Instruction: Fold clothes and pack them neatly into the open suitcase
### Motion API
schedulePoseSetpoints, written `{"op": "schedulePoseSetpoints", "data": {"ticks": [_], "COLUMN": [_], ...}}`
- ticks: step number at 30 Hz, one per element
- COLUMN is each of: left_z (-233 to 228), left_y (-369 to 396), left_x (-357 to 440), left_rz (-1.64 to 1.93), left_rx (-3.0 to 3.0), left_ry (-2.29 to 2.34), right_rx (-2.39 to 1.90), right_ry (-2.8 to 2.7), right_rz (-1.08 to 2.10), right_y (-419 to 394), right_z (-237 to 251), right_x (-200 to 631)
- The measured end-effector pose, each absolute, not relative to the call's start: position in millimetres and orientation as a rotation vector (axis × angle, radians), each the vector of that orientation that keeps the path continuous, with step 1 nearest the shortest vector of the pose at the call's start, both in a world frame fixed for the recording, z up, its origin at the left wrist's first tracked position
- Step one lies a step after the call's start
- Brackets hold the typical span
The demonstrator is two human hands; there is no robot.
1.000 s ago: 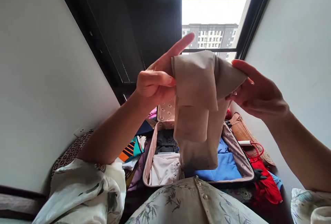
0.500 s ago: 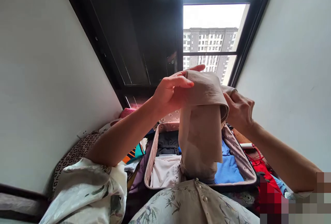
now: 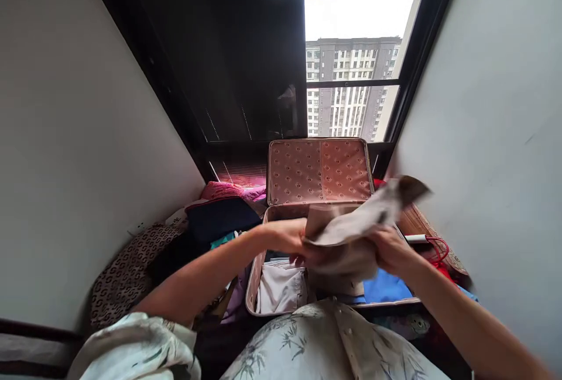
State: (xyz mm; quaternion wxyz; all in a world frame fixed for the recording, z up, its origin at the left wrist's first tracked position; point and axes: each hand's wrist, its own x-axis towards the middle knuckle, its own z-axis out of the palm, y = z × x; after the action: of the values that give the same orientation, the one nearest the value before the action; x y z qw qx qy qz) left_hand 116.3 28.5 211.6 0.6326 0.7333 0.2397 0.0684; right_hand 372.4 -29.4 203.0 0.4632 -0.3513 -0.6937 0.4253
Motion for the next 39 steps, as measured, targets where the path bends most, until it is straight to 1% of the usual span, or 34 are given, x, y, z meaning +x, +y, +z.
{"op": "schedulePoseSetpoints", "data": {"ticks": [1, 2, 4, 5, 6, 8, 11, 13, 15, 19, 21, 24, 26, 28, 30, 32, 35, 39], "left_z": [185.7, 161.4, 121.8, 107.5, 97.1, 86.2, 86.6, 92.3, 100.5, 122.3, 131.3, 132.4, 123.8, 111.3, 98.6, 87.6, 75.6, 71.4], "left_y": [22.2, 15.4, 1.1, -5.6, -11.7, -21.5, -31.6, -36.5, -39.4, -37.5, -34.7, -31.5, -30.8, -31.3, -32.8, -34.9, -37.5, -36.8], "left_x": [110.0, 105.0, 99.9, 99.7, 100.5, 103.7, 107.1, 107.4, 108.0, 116.0, 122.5, 130.0, 131.7, 131.6, 131.5, 132.3, 135.0, 136.6], "left_rz": [0.083, 0.097, 0.224, 0.312, 0.403, 0.582, 0.776, 0.774, 0.702, 0.526, 0.487, 0.516, 0.628, 0.792, 0.86, 0.738, 0.539, 0.572], "left_rx": [1.692, 1.705, 1.612, 1.531, 1.433, 1.254, 1.098, 1.086, 1.133, 1.331, 1.414, 1.366, 1.16, 0.843, 0.57, 0.475, 0.533, 0.551], "left_ry": [0.54, 0.546, 0.606, 0.647, 0.685, 0.713, 0.643, 0.598, 0.578, 0.475, 0.394, 0.382, 0.402, 0.418, 0.45, 0.474, 0.475, 0.478], "right_rx": [-0.889, -0.93, -1.017, -1.047, -1.064, -1.025, -0.834, -0.713, -0.686, -0.969, -1.101, -1.075, -1.027, -1.003, -0.979, -0.972, -0.981, -0.958], "right_ry": [-1.65, -1.535, -1.222, -1.073, -0.975, -0.898, -0.938, -1.016, -1.067, -1.042, -1.06, -1.064, -0.978, -0.885, -0.843, -0.858, -0.951, -1.236], "right_rz": [1.222, 1.442, 1.81, 1.913, 1.95, 1.955, 1.986, 2.054, 2.086, 2.046, 2.092, 2.202, 2.146, 1.976, 1.821, 1.722, 1.609, 1.383], "right_y": [-36.2, -42.9, -54.5, -59.0, -62.4, -66.3, -67.4, -65.9, -60.8, -40.5, -31.4, -26.8, -28.2, -30.1, -30.8, -30.3, -30.1, -35.7], "right_z": [183.5, 164.8, 133.3, 122.1, 114.2, 107.3, 108.8, 109.1, 105.5, 94.4, 92.9, 100.8, 111.8, 123.9, 133.5, 139.0, 141.7, 145.7], "right_x": [367.9, 364.5, 363.0, 364.9, 368.3, 377.5, 390.8, 395.2, 394.3, 377.6, 365.7, 351.8, 349.1, 351.9, 357.5, 362.7, 367.1, 373.4]}}
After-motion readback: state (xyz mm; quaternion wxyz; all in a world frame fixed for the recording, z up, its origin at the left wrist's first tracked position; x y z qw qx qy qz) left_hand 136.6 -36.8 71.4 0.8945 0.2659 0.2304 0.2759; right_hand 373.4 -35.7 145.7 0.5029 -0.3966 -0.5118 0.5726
